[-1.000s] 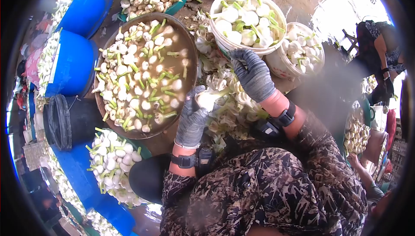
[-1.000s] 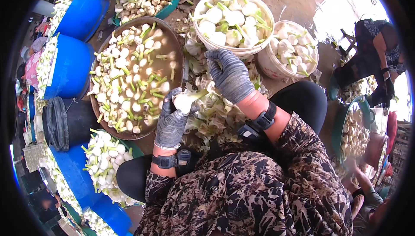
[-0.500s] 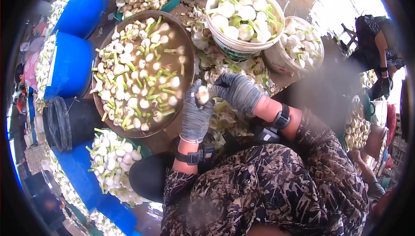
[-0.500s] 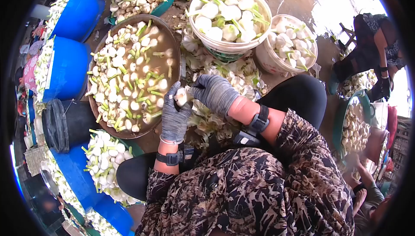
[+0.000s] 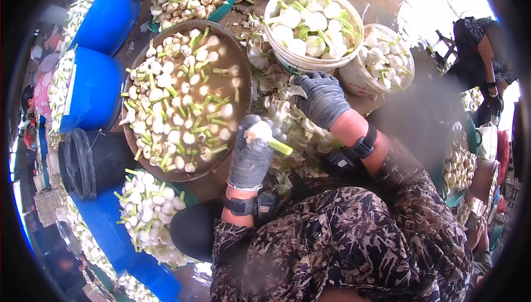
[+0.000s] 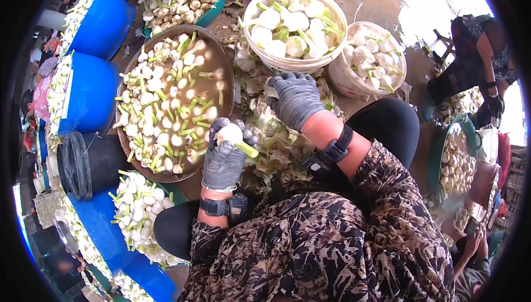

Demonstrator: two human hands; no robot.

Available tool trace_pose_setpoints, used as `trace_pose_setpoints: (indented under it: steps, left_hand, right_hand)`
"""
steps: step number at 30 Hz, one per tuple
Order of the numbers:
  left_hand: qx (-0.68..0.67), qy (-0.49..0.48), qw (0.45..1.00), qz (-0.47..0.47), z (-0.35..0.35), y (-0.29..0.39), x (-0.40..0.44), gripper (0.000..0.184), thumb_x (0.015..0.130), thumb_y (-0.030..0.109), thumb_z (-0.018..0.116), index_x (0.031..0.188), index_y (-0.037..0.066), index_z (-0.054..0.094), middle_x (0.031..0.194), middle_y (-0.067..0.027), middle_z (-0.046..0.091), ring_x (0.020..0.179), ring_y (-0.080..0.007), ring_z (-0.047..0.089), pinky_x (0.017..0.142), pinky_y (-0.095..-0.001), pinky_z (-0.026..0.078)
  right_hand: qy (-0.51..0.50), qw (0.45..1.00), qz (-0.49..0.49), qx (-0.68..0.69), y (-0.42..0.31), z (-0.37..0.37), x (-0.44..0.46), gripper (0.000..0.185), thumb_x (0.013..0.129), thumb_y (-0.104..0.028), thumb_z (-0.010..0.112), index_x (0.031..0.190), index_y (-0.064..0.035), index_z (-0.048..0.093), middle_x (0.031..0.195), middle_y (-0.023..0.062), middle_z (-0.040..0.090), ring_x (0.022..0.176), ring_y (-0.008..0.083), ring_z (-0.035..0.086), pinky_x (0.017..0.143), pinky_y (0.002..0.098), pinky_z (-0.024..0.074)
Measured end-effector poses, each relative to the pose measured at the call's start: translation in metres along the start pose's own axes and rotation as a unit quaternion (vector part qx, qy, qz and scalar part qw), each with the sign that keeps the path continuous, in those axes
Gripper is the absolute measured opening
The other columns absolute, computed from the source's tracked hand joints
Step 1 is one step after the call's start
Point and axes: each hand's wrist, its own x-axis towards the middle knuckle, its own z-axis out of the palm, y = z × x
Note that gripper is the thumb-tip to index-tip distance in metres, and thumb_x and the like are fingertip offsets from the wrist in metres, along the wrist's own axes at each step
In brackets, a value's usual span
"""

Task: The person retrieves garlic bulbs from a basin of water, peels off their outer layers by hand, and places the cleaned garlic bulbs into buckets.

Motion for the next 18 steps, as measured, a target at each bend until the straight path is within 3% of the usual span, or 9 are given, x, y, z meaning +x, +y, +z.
trace_pose_setpoints:
  steps: [2,4,6,8,11,12,14,16,18]
  left_hand:
    - [0.114,0.033,0.991,0.054,-0.015,-0.003,0.002,0.033,0.093,0.023,0.062,0.121,0.012,0.049,0.102,-0.0097,0.057,0.092,-0.0231,0.058,0.081,-0.0406,0.052]
    - [0.399,0.097,0.901,0.137,-0.021,-0.004,0.002,0.021,0.099,0.025,0.053,0.109,0.006,0.052,0.095,-0.0080,0.055,0.087,-0.0205,0.057,0.078,-0.0368,0.052]
    - [0.083,0.139,0.987,0.019,-0.022,-0.006,0.008,0.027,0.103,0.030,0.042,0.097,0.006,0.052,0.090,-0.0067,0.053,0.083,-0.0189,0.054,0.078,-0.0331,0.050]
    - [0.085,0.183,0.979,0.005,-0.026,-0.013,0.015,0.034,0.104,0.034,0.038,0.088,0.008,0.052,0.088,-0.0075,0.053,0.083,-0.0200,0.054,0.078,-0.0354,0.049]
    - [-0.106,0.219,0.970,-0.012,-0.015,-0.011,0.018,0.044,0.102,0.040,0.042,0.071,0.010,0.049,0.082,-0.0089,0.055,0.083,-0.0255,0.055,0.080,-0.0391,0.048]
    - [-0.107,0.219,0.970,-0.010,-0.017,-0.007,0.019,0.044,0.102,0.040,0.042,0.071,0.010,0.049,0.082,-0.0089,0.055,0.083,-0.0255,0.055,0.080,-0.0391,0.048]
    - [-0.216,0.268,0.938,0.051,-0.028,0.009,0.021,0.047,0.101,0.042,0.043,0.064,0.013,0.048,0.076,-0.0092,0.056,0.081,-0.0265,0.056,0.080,-0.0392,0.049]
    - [-0.222,0.259,0.937,0.073,-0.047,0.022,0.022,0.047,0.101,0.039,0.043,0.061,0.015,0.043,0.075,-0.0102,0.059,0.081,-0.0271,0.058,0.092,-0.0412,0.048]
    - [-0.118,0.224,0.966,0.053,-0.052,0.020,0.014,0.034,0.100,0.036,0.049,0.081,0.010,0.058,0.093,-0.0115,0.064,0.093,-0.0260,0.060,0.097,-0.0416,0.047]
  right_hand:
    - [0.050,0.999,-0.011,0.007,-0.010,-0.007,0.001,0.036,0.087,-0.037,0.061,0.109,-0.0089,0.065,0.084,0.0207,0.066,0.082,0.0386,0.064,0.080,0.0457,0.0499]
    - [-0.243,0.928,0.108,0.260,-0.028,-0.034,0.003,0.048,0.092,-0.050,0.053,0.100,-0.0044,0.067,0.082,0.0227,0.066,0.082,0.0379,0.064,0.081,0.0446,0.0486]
    - [-0.483,0.770,0.188,0.373,-0.047,-0.046,0.004,0.068,0.095,-0.063,0.038,0.091,-0.0007,0.066,0.080,0.0222,0.064,0.075,0.0369,0.063,0.077,0.0444,0.0488]
    - [-0.496,0.763,0.073,0.409,-0.063,-0.032,-0.011,0.066,0.095,-0.061,0.041,0.095,0.0008,0.063,0.077,0.0206,0.064,0.070,0.0358,0.062,0.074,0.0434,0.0499]
    - [-0.512,0.700,0.105,0.486,-0.066,-0.008,-0.026,0.055,0.097,-0.052,0.046,0.100,0.0009,0.060,0.076,0.0220,0.064,0.070,0.0382,0.062,0.072,0.0433,0.0503]
    - [-0.513,0.701,0.103,0.485,-0.064,-0.003,-0.028,0.055,0.097,-0.052,0.046,0.100,0.0009,0.060,0.076,0.0220,0.064,0.070,0.0382,0.062,0.072,0.0433,0.0503]
    - [-0.353,0.871,-0.066,0.337,-0.053,0.009,-0.035,0.042,0.097,-0.041,0.050,0.103,0.0000,0.059,0.077,0.0230,0.064,0.073,0.0405,0.062,0.071,0.0444,0.0504]
    - [-0.301,0.893,-0.146,0.301,-0.040,0.030,-0.043,0.036,0.097,-0.035,0.051,0.104,-0.0016,0.060,0.079,0.0236,0.064,0.076,0.0416,0.062,0.069,0.0449,0.0498]
    - [-0.284,0.882,-0.108,0.359,-0.040,0.026,-0.039,0.035,0.098,-0.035,0.050,0.107,-0.0023,0.060,0.078,0.0231,0.064,0.074,0.0397,0.063,0.067,0.0436,0.0494]
